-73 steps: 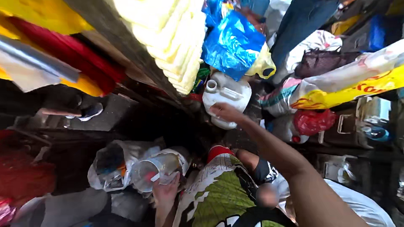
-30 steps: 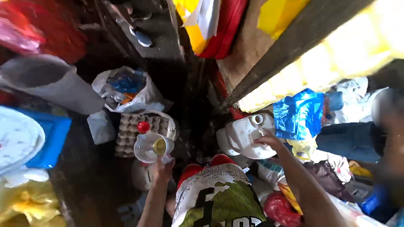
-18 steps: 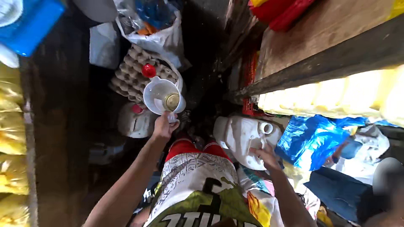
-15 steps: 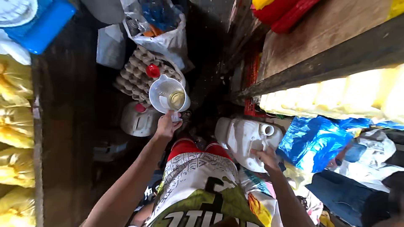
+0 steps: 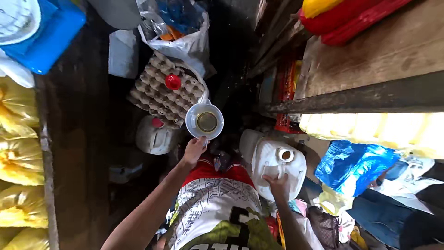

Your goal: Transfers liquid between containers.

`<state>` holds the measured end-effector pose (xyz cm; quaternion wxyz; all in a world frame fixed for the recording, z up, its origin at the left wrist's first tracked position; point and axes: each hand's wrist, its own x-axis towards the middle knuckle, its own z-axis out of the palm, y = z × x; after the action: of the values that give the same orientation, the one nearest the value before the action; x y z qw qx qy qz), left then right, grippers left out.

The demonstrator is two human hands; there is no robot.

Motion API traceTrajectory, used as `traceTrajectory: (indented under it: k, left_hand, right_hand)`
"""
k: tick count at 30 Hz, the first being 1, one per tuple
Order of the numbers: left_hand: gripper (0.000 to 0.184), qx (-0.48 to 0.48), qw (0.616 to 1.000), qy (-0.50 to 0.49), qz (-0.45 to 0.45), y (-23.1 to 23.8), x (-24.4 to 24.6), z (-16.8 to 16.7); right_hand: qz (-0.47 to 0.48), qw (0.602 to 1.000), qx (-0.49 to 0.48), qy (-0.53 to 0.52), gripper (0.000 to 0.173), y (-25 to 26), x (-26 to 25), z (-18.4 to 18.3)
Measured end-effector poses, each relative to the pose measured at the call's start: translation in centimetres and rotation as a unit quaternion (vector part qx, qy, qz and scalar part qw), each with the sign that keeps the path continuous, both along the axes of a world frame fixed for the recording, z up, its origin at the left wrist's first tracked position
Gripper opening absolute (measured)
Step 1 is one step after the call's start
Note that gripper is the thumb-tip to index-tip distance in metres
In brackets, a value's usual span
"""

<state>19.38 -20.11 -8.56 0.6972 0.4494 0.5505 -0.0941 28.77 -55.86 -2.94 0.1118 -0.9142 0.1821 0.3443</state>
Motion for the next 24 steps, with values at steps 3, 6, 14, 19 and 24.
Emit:
traceTrajectory:
  k: [3,6,14,19,24]
  left_hand:
    - [0.036,-0.008,0.996,-0.026,-0.090,0.8,0.0,-2.2]
    - [0.036,0.014,0.982,-0.036,-0.187,1.5,0.8,-4.1]
    - [0.046,0.021,0.939,0.013,-0.342,0.8,2.1,-5.5]
    - [0.047,0.019,0.941,0.024,-0.338,0.0,1.8,-5.9]
    - [0.042,0.065,0.946,0.033,-0.314,-0.3,1.0,-6.4]
  right_hand:
    - [0.031,0.999,-0.034,-0.002,0.105,2.7,-1.0,-0.2]
    - [0.035,0.996,-0.082,0.016,0.105,6.5,-1.8,-1.0]
    - [0.023,0.992,-0.116,0.045,0.106,10.5,-2.6,-2.8]
    - [-0.021,0.990,0.108,0.088,0.055,9.9,-2.2,-3.3]
    - [-0.016,0.967,0.194,0.164,0.047,12.5,-2.8,-5.5]
